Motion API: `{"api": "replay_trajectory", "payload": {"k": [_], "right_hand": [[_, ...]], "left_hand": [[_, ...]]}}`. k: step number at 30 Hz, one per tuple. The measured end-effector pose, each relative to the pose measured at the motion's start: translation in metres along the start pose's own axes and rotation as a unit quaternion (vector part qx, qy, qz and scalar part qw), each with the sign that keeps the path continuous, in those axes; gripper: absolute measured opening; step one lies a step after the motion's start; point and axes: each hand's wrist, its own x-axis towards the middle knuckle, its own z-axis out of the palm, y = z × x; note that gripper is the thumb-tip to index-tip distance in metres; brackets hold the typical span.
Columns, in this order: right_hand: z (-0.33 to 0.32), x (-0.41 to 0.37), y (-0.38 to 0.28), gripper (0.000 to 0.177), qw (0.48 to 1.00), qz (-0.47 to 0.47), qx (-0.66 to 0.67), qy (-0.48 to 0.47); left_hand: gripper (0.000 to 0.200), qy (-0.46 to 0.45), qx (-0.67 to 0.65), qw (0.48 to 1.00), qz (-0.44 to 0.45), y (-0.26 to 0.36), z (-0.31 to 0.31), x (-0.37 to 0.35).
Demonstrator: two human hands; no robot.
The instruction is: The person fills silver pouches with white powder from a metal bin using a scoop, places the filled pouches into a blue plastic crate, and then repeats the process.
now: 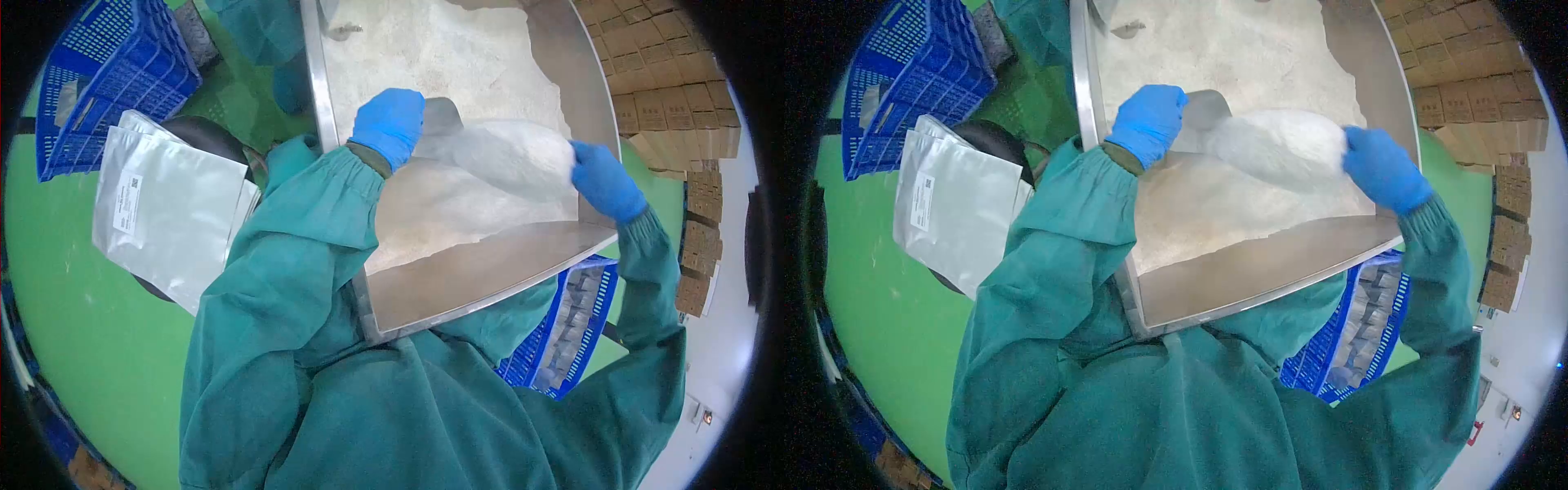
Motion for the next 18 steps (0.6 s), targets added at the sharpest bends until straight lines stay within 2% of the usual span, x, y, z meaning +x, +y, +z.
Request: {"api": "replay_trajectory", "payload": {"k": [2, 3, 5, 8, 10, 11, 13, 14, 15, 16, 17, 18], "right_hand": [[0.01, 0.028, -0.015, 0.02, 0.988, -0.054, -0.147, -0.001], [0.019, 0.038, -0.025, 0.02, 0.987, -0.06, -0.149, 0.005], [0.037, 0.057, -0.042, 0.021, 0.975, -0.015, -0.221, 0.026], [-0.001, 0.033, -0.024, 0.023, 0.953, -0.029, -0.301, -0.012], [-0.032, 0.008, -0.003, 0.027, 0.968, 0.04, -0.244, -0.031], [-0.031, 0.006, 0.002, 0.027, 0.969, 0.045, -0.241, -0.031], [-0.025, 0.005, 0.013, 0.035, 0.98, -0.029, -0.169, -0.1], [0.003, 0.017, 0.014, 0.052, 0.991, -0.007, -0.127, -0.027], [0.04, 0.033, 0.009, 0.063, 0.994, 0.003, -0.084, 0.076], [0.064, 0.055, -0.006, 0.069, 0.997, 0.064, 0.032, -0.01], [0.091, 0.082, -0.01, 0.063, 0.994, 0.026, 0.063, -0.08], [0.128, 0.109, -0.007, 0.058, 0.991, 0.053, 0.107, -0.053]], "left_hand": [[0.016, 0.003, 0.009, 1.0, -0.003, -0.001, 0.004, -0.002], [0.016, -0.001, 0.014, 1.0, -0.01, -0.002, 0.006, 0.001], [0.016, -0.018, 0.017, 1.0, -0.019, 0.004, -0.002, 0.001], [0.016, -0.025, -0.011, 0.998, -0.058, 0.004, -0.005, 0.005], [0.017, -0.028, 0.001, 0.999, -0.031, 0.0, -0.004, 0.005], [0.017, -0.031, 0.001, 0.999, -0.027, -0.001, -0.002, 0.005], [0.018, -0.014, 0.007, 1.0, -0.024, 0.001, 0.0, 0.008], [0.018, -0.015, 0.011, 1.0, -0.012, 0.004, -0.002, 0.009], [0.019, -0.016, 0.029, 0.999, -0.04, 0.006, -0.006, 0.008], [0.02, -0.016, 0.051, 0.996, -0.068, 0.01, -0.01, 0.006], [0.02, -0.011, 0.063, 0.996, -0.059, 0.016, -0.004, -0.006], [0.022, 0.026, 0.176, 0.983, -0.034, 0.023, 0.009, -0.025]]}}
